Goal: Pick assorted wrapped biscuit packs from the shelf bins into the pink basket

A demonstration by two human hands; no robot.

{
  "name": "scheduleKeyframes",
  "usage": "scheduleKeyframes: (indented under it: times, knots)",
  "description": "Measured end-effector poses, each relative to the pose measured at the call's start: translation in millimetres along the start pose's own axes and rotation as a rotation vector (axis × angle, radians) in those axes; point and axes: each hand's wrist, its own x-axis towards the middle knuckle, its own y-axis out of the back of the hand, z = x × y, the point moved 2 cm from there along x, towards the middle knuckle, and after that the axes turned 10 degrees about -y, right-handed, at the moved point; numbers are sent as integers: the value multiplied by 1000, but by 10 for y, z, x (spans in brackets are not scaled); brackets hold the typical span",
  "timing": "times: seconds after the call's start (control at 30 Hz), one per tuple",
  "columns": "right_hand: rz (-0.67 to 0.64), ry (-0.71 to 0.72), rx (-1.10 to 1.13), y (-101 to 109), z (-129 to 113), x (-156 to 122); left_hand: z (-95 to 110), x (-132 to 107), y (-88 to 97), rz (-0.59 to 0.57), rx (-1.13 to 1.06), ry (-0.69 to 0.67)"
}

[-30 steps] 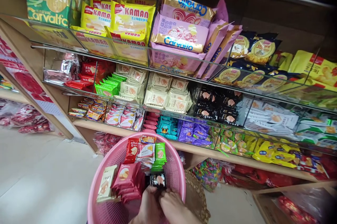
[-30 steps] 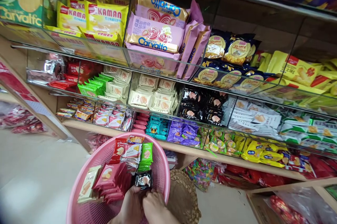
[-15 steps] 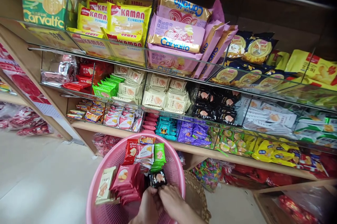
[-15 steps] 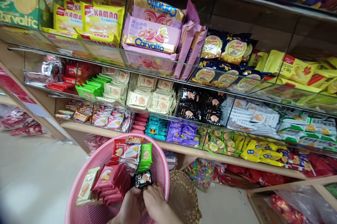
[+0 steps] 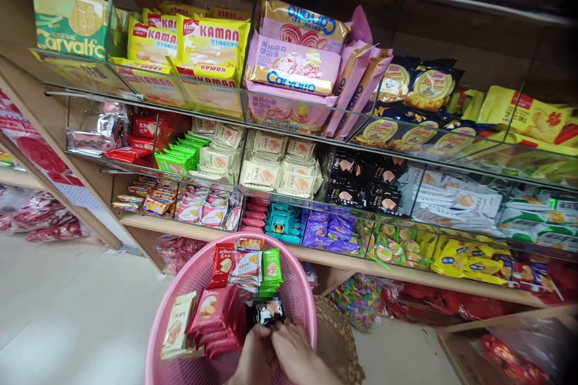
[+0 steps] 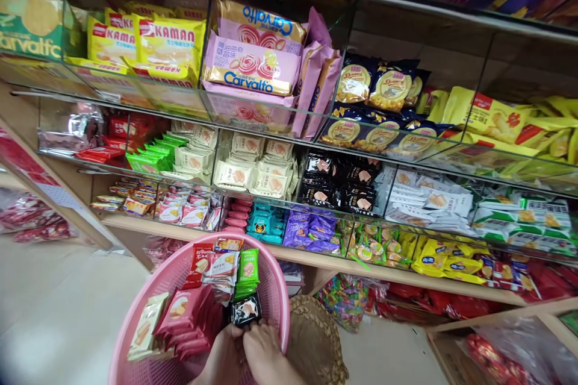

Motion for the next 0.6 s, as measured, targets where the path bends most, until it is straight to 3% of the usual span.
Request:
scheduleKeyframes:
  times: [0.27, 0.47, 0.6]
  knots:
    - [-38, -50, 101, 51, 9, -78, -10, -40, -58, -28, -12, 74]
    - [-11, -50, 132, 22, 25, -50, -65, 84, 63, -96, -47, 168]
    - [8, 2, 73, 268, 105, -154, -26, 168, 139, -22, -45, 180]
